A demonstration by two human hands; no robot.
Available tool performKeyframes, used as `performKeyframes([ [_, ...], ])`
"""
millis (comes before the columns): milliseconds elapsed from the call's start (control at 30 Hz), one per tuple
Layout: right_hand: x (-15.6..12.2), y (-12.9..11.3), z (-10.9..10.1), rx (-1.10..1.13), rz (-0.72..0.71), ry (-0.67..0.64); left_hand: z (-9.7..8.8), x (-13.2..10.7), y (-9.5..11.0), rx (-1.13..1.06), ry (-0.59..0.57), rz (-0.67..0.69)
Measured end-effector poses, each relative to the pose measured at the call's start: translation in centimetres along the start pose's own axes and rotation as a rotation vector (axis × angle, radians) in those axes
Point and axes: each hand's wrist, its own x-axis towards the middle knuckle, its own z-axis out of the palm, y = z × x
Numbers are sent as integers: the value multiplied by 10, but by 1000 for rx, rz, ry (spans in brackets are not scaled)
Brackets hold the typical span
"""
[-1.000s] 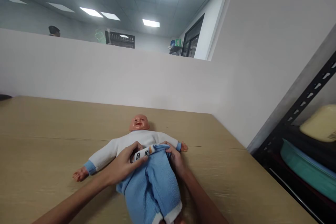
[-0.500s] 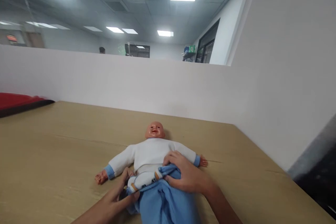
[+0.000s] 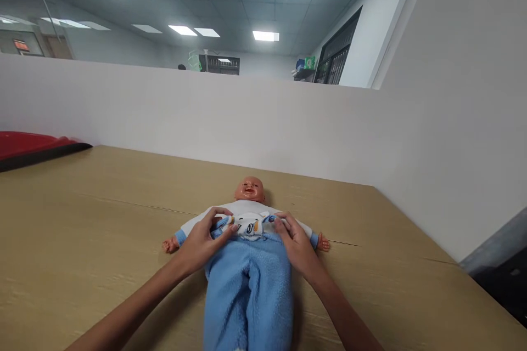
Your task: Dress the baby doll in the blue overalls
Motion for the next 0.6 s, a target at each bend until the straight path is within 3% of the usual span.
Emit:
performKeyframes([
  [100,-8,-1,-1,-159,-3,-156,-5,-1,-10,105,-29,-45],
  [167,-11,-2,-1,-218,-1,-188,-7,-6,-18,100,-65,-23],
  [300,-11,0,5,-144,-116,-86,-6,-10,-25,104,-65,88],
  [367,-8,4,11,-96,-121,-60,-4,-7,-25,118,-56,73],
  [600,-2,38,28,78,120,23,9,14,-27,46,-26,-72],
])
